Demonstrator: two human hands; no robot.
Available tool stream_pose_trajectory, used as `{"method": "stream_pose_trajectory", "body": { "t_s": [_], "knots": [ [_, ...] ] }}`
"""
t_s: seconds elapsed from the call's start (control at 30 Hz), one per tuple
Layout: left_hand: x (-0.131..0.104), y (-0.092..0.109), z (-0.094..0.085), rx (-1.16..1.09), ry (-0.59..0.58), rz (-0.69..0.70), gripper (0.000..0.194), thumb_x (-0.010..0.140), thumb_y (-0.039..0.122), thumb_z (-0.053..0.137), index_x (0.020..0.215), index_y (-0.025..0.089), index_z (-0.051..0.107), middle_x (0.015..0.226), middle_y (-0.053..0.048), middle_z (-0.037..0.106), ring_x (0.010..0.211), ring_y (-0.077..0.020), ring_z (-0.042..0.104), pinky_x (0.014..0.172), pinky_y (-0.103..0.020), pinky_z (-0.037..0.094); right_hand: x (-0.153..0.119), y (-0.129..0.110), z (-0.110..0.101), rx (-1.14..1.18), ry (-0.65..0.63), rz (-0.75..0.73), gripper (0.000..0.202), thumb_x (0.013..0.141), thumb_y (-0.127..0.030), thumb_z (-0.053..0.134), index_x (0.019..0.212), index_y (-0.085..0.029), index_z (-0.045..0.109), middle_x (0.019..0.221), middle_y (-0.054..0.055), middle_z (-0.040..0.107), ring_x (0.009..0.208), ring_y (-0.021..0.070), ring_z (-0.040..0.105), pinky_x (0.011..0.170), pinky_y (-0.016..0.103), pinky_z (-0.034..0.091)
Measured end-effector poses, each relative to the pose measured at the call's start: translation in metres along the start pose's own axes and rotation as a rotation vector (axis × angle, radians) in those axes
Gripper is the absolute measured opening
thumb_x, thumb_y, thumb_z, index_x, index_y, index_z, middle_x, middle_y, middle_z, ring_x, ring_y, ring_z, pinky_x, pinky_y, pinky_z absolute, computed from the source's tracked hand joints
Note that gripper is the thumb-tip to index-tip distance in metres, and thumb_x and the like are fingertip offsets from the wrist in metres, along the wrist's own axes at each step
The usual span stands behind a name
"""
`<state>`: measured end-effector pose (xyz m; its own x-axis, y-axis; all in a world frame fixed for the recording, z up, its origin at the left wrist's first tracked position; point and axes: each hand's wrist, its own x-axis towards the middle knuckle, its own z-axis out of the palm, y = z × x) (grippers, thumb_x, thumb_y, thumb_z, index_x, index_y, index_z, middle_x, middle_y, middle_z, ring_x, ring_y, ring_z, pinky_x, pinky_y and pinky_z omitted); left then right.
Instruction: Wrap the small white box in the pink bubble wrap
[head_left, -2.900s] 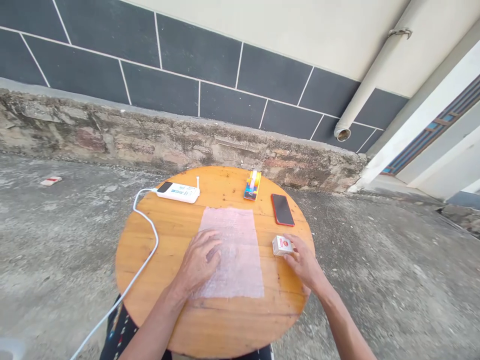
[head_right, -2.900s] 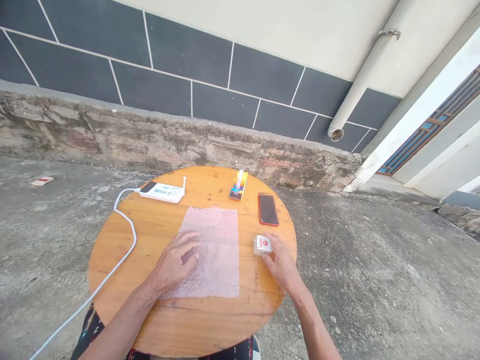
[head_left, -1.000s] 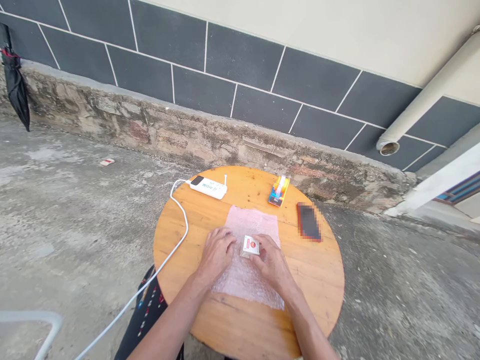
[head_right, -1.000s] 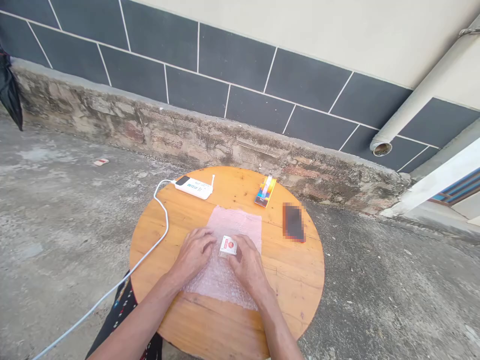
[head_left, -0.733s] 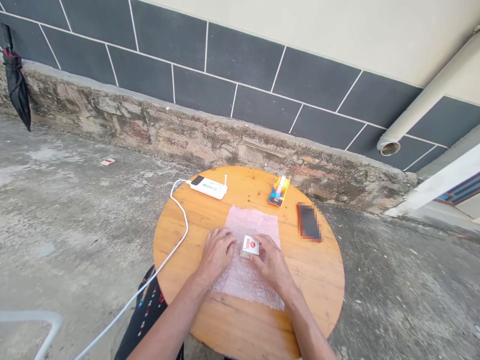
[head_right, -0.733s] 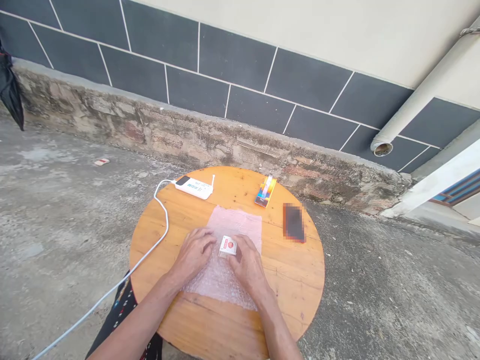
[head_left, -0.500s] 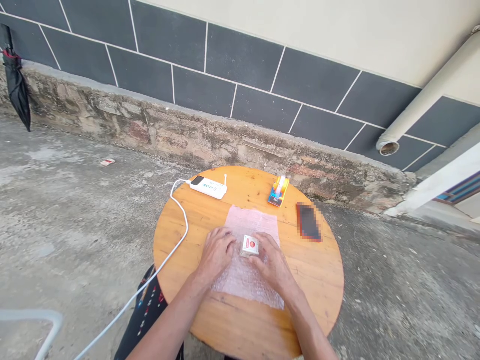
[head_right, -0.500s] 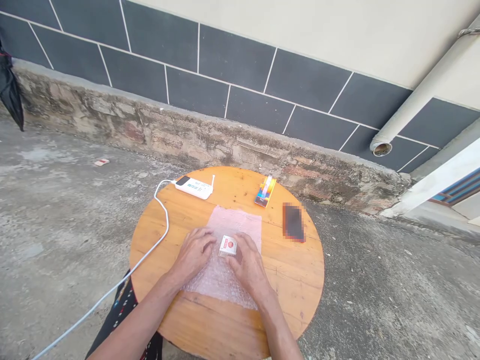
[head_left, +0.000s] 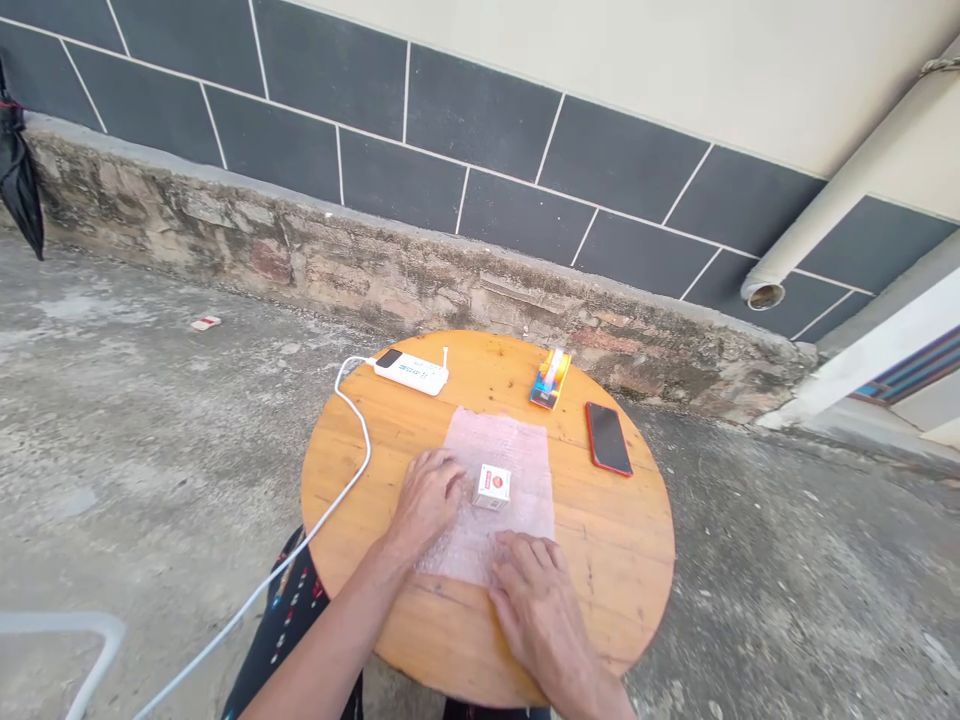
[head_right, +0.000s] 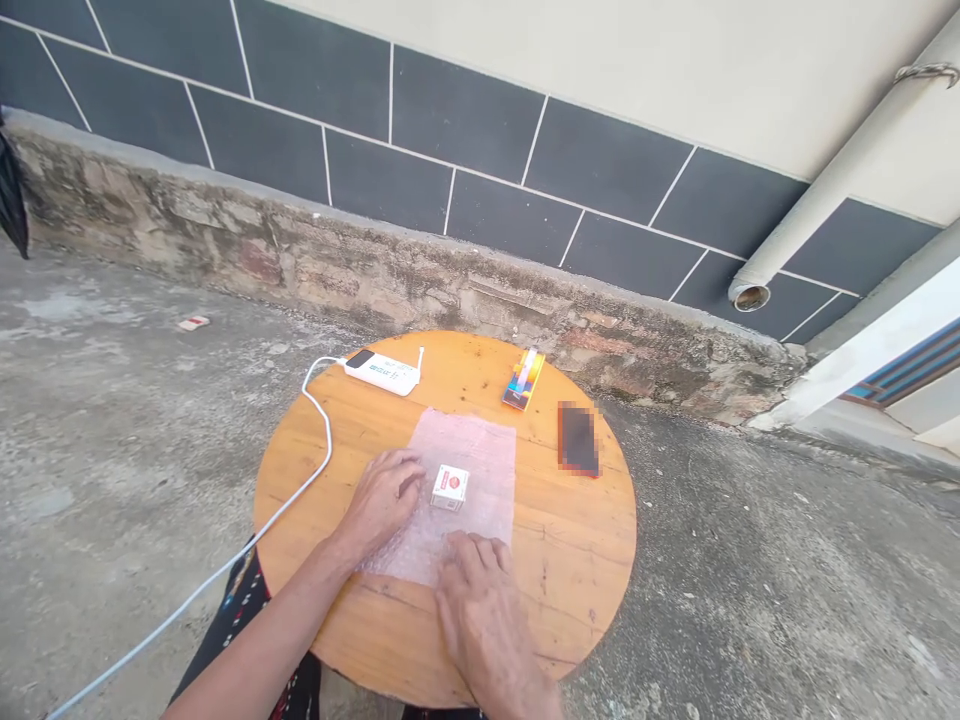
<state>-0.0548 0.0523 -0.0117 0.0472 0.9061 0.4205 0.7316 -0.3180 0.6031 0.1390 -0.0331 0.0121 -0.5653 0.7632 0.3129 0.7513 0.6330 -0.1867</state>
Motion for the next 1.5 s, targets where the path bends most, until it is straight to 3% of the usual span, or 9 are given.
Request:
{"method": "stream_pose_trajectory", "body": {
  "t_s": [0.23,0.33,0.43,0.7,0.83,0.97,1.1,1.3,1.5],
  "knots": [
    [-0.008,0.013,-0.016,-0.029,0.046,0.021,0.026,0.079,0.012,0.048,0.093,0.022,0.068,0.112,-0.006,0.063,0.109,-0.0225,0.055,0.095,-0.041,0.045,0.004,0.004,0.003,0.040,0.155,0.039,0.022,0.084,-0.004,0.046,0.086,-0.020,0.061,0.111,0.007,0.062,0.095,0.0240,0.055,0.086,0.043,0.041],
    [-0.029,0.030,-0.036,-0.040,-0.033,0.190,0.022,0.079,0.019,0.056,0.097,0.025,0.067,0.119,-0.006,0.060,0.116,-0.0245,0.050,0.100,-0.042,0.042,0.005,0.004,-0.002,0.085,0.156,0.087,0.021,0.084,-0.005,0.047,0.084,-0.021,0.061,0.111,0.007,0.062,0.096,0.0241,0.054,0.084,0.042,0.042],
    [-0.048,0.042,-0.046,0.013,-0.141,0.303,0.036,0.070,0.018,0.065,0.105,0.027,0.064,0.130,-0.004,0.053,0.127,-0.0292,0.039,0.106,-0.048,0.035,0.005,0.004,-0.001,0.142,0.158,0.111,0.020,0.083,-0.004,0.047,0.082,-0.020,0.059,0.110,0.007,0.061,0.095,0.0236,0.054,0.083,0.041,0.043],
    [-0.064,0.048,-0.021,0.050,-0.078,0.306,0.023,0.079,0.004,0.048,0.080,0.021,0.063,0.094,-0.005,0.060,0.098,-0.0221,0.052,0.093,-0.046,0.044,0.001,-0.001,-0.005,0.270,0.150,0.095,0.019,0.083,-0.007,0.049,0.080,-0.021,0.061,0.095,0.005,0.062,0.088,0.0210,0.056,0.079,0.036,0.045],
    [-0.076,0.044,-0.018,0.008,-0.035,0.340,0.024,0.078,0.003,0.047,0.081,0.021,0.061,0.096,-0.006,0.060,0.100,-0.0232,0.051,0.095,-0.048,0.043,0.005,0.010,-0.021,0.338,0.145,0.081,0.013,0.083,-0.017,0.058,0.094,-0.023,0.063,0.107,0.006,0.061,0.097,0.0218,0.057,0.084,0.036,0.047],
    [-0.091,0.041,-0.022,-0.016,-0.020,0.351,0.026,0.077,0.000,0.046,0.081,0.022,0.060,0.100,-0.005,0.062,0.105,-0.0233,0.051,0.097,-0.047,0.042,0.019,0.024,-0.024,0.315,0.178,0.116,0.034,0.083,-0.020,0.058,0.117,-0.024,0.057,0.123,0.009,0.056,0.112,0.0249,0.053,0.095,0.042,0.044],
    [-0.098,0.041,-0.026,-0.031,-0.023,0.349,0.026,0.075,0.000,0.047,0.080,0.021,0.060,0.103,-0.005,0.063,0.105,-0.0229,0.053,0.095,-0.045,0.044,0.033,0.026,-0.009,0.278,0.111,0.112,0.058,0.075,-0.016,0.063,0.131,-0.019,0.046,0.134,0.012,0.049,0.123,0.0284,0.046,0.102,0.047,0.038],
    [-0.102,0.040,-0.027,-0.037,-0.027,0.308,0.024,0.074,0.000,0.048,0.077,0.020,0.058,0.102,-0.005,0.064,0.099,-0.0213,0.056,0.090,-0.042,0.046,0.045,0.023,0.002,0.295,0.061,0.136,0.048,0.077,-0.011,0.059,0.124,-0.020,0.052,0.120,0.007,0.062,0.110,0.0252,0.055,0.095,0.043,0.041],
    [-0.103,0.038,-0.026,-0.069,-0.046,0.277,0.022,0.076,0.000,0.048,0.077,0.020,0.058,0.099,-0.005,0.063,0.098,-0.0209,0.055,0.088,-0.042,0.046,0.047,0.031,0.000,0.267,0.060,0.157,0.051,0.074,-0.010,0.059,0.123,-0.018,0.053,0.121,0.009,0.062,0.111,0.0264,0.055,0.095,0.043,0.039]
  ]
}}
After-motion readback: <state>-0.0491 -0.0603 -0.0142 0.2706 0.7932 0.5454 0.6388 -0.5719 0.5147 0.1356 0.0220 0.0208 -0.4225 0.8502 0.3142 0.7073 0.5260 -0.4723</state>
